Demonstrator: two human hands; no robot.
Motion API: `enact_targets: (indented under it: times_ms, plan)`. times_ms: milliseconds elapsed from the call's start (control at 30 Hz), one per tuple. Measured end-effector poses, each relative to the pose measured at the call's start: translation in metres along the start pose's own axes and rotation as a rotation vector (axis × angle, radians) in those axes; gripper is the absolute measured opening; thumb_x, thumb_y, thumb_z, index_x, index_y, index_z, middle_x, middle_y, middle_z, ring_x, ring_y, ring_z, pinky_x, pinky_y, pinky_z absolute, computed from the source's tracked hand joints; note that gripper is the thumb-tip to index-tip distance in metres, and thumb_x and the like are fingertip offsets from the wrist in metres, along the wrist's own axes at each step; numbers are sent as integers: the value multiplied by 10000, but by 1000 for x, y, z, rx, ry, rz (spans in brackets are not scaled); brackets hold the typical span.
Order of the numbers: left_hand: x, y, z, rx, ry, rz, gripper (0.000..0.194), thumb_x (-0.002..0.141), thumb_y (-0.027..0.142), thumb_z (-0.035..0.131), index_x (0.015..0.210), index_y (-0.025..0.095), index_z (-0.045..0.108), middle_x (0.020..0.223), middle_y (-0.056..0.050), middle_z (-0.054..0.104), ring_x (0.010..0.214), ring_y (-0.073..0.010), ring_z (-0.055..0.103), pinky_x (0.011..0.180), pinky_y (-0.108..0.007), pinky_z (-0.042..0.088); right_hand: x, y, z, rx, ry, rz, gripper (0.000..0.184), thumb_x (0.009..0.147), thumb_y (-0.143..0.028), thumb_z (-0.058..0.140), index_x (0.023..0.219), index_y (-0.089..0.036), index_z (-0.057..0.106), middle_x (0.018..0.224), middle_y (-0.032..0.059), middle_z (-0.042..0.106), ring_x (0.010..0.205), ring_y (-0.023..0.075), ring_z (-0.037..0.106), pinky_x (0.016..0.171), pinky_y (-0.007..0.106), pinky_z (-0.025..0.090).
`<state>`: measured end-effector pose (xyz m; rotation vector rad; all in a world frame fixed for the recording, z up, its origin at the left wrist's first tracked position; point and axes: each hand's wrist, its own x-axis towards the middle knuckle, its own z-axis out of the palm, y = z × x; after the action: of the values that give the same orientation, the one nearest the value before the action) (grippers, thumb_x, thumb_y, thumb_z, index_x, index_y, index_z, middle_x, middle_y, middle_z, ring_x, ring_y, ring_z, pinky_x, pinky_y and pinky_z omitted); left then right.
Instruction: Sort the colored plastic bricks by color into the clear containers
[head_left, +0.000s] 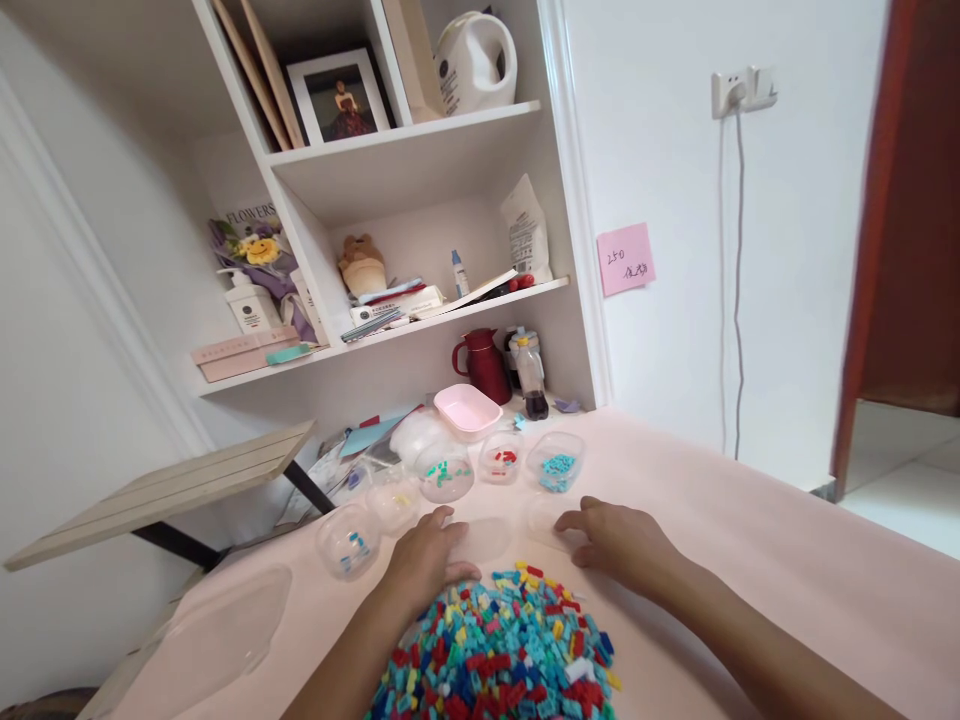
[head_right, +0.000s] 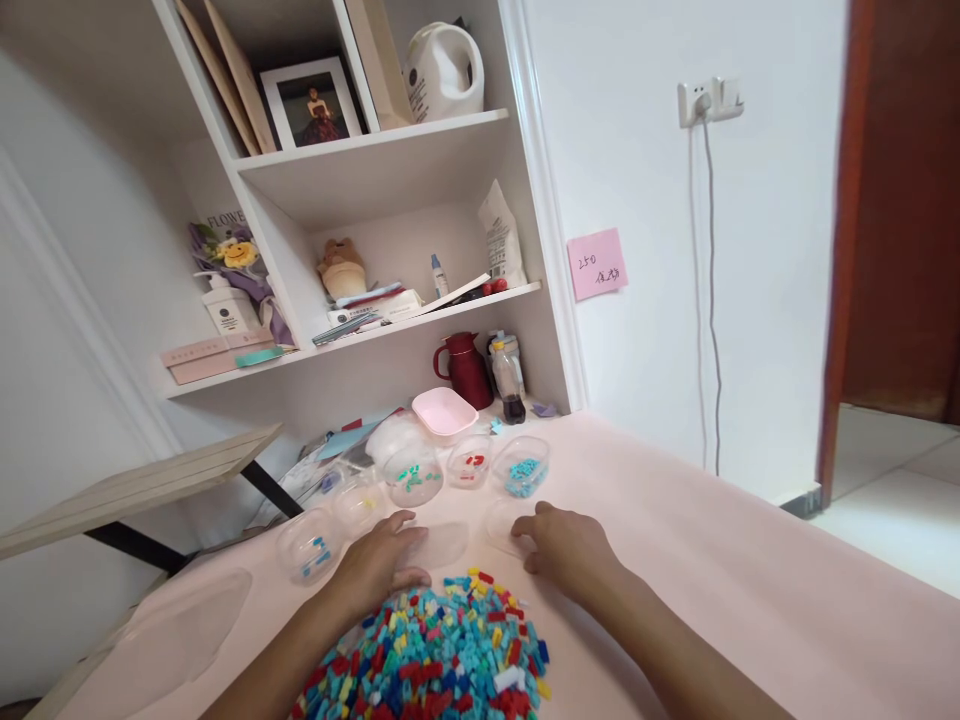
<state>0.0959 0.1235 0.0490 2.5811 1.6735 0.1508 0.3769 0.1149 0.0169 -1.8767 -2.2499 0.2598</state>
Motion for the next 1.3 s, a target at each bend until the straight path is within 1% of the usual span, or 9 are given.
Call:
enact_targets:
  times_ms: [167, 300, 400, 667, 800, 933, 1067, 1167, 1300]
  plan:
    - [4, 1, 2, 4, 12, -17, 524, 716, 437, 697, 1207, 273, 609, 1463, -60, 419, 1315, -280, 405, 1040, -370, 360, 0, 0, 0, 3, -11, -5, 415, 715, -257, 629, 1113, -376, 636, 1008, 21, 614, 844, 225, 625, 585, 264, 317]
    - [11, 5, 6, 13, 33, -61, 453, 745, 352, 670, 1186, 267, 617, 1473, -57, 400, 1302, -269, 421, 1013, -361, 376, -1, -2, 1, 14, 12, -14, 338, 763, -310, 598, 1094, -357, 645, 996, 33, 619, 824, 231, 630, 573, 268, 309]
    - [16, 8, 8, 14, 41, -77, 480, 716, 400, 693, 1173, 269, 627, 1466, -51, 408, 1284, -266, 440, 984, -344, 396, -1, -4, 3, 10, 26, -39, 318, 786, -316, 571, 1094, -344, 647, 991, 43, 614, 813, 230, 631, 571, 266, 306]
    - [20, 8, 10, 31, 57, -128, 577, 648, 553, 710, 1147, 268, 653, 1499, -65, 361, 1311, -297, 400, 1012, -384, 352, 1, -4, 2, 19, 7, -74, 444, 726, -209, 587, 1126, -395, 640, 970, 30, 575, 786, 205, 621, 571, 251, 313]
    - [20, 8, 11, 40, 52, -129, 514, 692, 496, 698, 1165, 297, 654, 1462, -51, 419, 1320, -277, 390, 1023, -378, 333, 3, -3, 3, 30, 5, -77, 467, 716, -186, 575, 1131, -391, 645, 984, 30, 571, 803, 201, 618, 578, 246, 321]
    - [21, 10, 10, 56, 48, -124, 436, 721, 475, 677, 1118, 296, 681, 1429, -58, 457, 1269, -271, 448, 992, -369, 351, 4, -3, 5, 18, 17, -83, 449, 716, -192, 593, 1113, -394, 651, 1009, 26, 575, 824, 204, 616, 593, 248, 329]
    - [21, 11, 10, 74, 49, -120, 356, 745, 467, 653, 1056, 298, 696, 1408, -50, 477, 1220, -261, 490, 953, -363, 371, 3, 3, 0, -25, 61, -87, 496, 689, -184, 633, 1146, -378, 629, 1064, 30, 583, 856, 216, 616, 598, 254, 319]
    - [21, 12, 10, 82, 49, -113, 304, 762, 437, 639, 1017, 286, 705, 1379, -49, 502, 1175, -250, 526, 924, -353, 379, 1, 10, -5, -34, 38, -38, 483, 682, -199, 648, 1133, -371, 638, 1049, 29, 591, 844, 221, 624, 581, 257, 308]
    - [23, 15, 9, 89, 30, -75, 173, 799, 368, 598, 861, 269, 726, 1227, -16, 616, 1048, -200, 593, 871, -312, 387, 1, 15, -8, -12, -5, 13, 475, 680, -201, 641, 1120, -379, 650, 1037, 26, 588, 827, 219, 630, 560, 254, 304]
